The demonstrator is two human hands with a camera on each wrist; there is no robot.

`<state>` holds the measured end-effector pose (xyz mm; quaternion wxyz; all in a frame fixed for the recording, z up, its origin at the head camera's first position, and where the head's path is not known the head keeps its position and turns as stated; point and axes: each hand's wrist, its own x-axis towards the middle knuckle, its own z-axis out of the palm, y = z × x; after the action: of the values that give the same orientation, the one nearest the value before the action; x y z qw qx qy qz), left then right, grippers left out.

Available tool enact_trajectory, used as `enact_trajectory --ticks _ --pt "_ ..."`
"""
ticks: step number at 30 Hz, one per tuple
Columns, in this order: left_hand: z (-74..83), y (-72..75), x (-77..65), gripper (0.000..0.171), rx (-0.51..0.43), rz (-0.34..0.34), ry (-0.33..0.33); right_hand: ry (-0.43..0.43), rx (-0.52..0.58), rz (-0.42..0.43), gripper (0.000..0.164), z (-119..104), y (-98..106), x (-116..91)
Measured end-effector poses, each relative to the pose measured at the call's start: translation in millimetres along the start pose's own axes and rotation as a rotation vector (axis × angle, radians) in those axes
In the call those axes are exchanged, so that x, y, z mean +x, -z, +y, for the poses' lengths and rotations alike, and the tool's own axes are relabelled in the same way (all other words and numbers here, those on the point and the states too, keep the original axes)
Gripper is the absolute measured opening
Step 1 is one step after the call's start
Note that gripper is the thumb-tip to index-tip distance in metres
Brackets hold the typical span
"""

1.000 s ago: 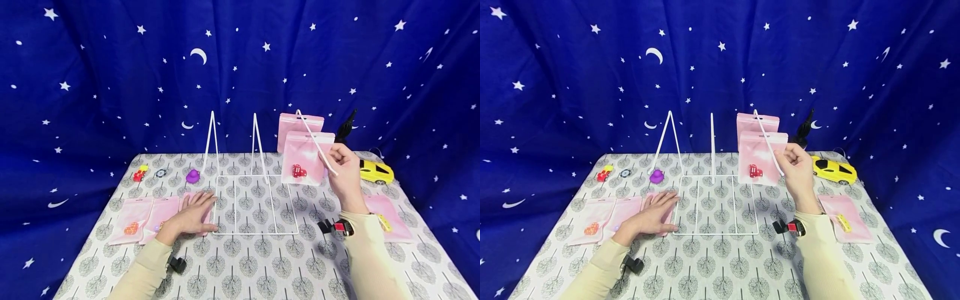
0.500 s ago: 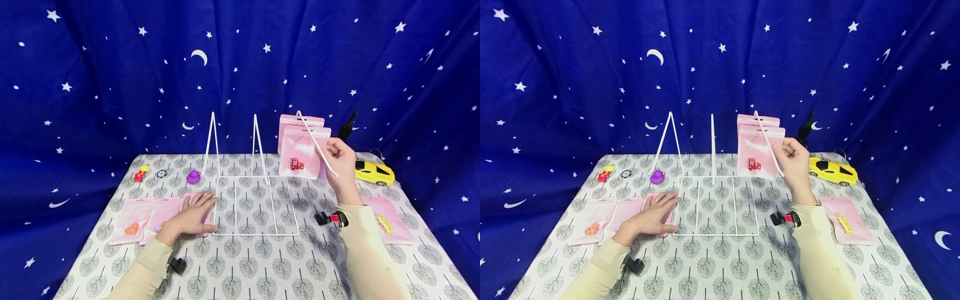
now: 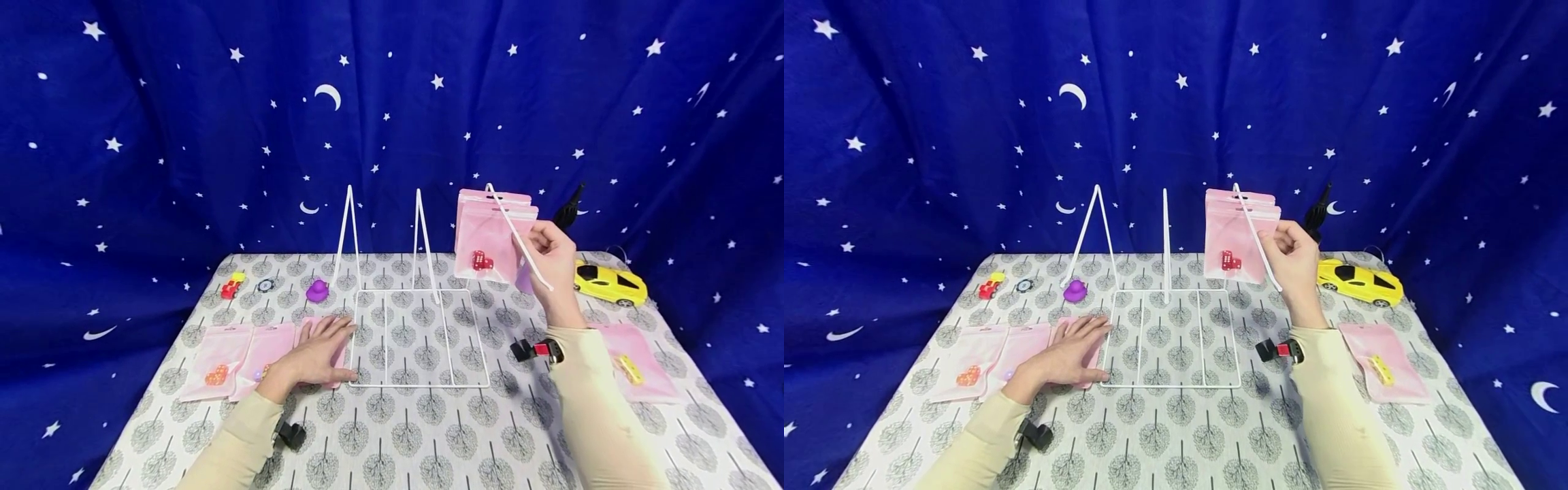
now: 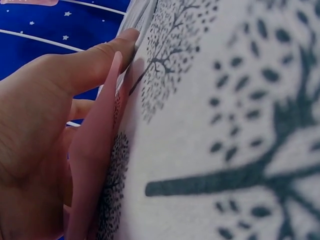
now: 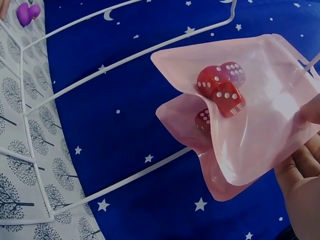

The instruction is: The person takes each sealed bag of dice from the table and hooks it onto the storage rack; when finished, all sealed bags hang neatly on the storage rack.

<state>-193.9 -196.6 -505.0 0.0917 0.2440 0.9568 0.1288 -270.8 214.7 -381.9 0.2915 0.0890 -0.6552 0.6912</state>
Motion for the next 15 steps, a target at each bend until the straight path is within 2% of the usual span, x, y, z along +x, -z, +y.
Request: enact_trajectory --ticks 6,11,15 --pt "2.5 2.6 0.3 0.101 0.008 -0.010 0.009 0.003 -0.115 0.017 0.005 0.7 -1.0 2.6" --pt "3.2 3.2 0.3 0.102 0.013 -0.017 0.018 0.019 -0.151 0.019 0.004 1.3 -1.5 4.2" --pt "2.7 2.0 0.5 0.102 0.013 -0.020 0.021 0.046 -0.223 0.023 0.004 2.8 -0.7 3.8"
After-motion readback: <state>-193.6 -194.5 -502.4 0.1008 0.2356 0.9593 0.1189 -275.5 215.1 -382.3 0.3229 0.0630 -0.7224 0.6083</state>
